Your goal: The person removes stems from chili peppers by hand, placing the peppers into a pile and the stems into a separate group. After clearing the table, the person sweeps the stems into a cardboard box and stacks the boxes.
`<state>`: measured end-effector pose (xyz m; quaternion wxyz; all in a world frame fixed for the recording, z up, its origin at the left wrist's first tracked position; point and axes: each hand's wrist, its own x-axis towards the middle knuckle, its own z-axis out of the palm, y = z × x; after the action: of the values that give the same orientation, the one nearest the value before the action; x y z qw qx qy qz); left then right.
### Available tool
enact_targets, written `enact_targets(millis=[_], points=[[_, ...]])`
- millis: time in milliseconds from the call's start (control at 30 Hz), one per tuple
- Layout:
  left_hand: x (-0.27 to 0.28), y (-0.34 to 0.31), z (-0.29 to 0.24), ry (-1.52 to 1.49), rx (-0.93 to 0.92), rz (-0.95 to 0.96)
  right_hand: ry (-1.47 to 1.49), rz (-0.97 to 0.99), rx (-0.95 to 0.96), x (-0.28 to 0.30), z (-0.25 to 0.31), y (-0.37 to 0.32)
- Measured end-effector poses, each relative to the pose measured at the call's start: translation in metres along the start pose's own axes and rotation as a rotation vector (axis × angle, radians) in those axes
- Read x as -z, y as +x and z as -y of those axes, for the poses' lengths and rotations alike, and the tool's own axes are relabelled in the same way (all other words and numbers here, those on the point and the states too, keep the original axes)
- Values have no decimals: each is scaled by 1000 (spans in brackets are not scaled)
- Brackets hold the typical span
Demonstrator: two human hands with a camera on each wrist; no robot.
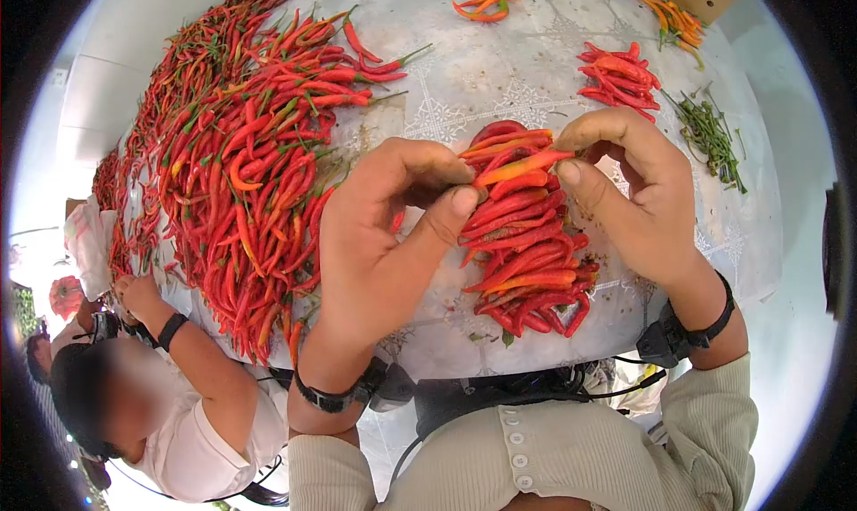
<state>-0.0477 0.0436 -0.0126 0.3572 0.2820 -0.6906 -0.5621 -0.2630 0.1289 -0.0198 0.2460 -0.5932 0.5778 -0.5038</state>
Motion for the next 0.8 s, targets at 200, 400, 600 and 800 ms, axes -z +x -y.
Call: enact_targets(millis=[200,400,600,800], points=[[-4,5,6,166,2,-30,-155,4,16,-2,-2,2],[-8,8,11,460,-80,19,-337,-29,124,-4,-8,5],[-4,9,15,549,-87,69,-421,7,182,-3,-12,5],[1,8,14,614,-102,79,-424,18,144,-4,-4,5]])
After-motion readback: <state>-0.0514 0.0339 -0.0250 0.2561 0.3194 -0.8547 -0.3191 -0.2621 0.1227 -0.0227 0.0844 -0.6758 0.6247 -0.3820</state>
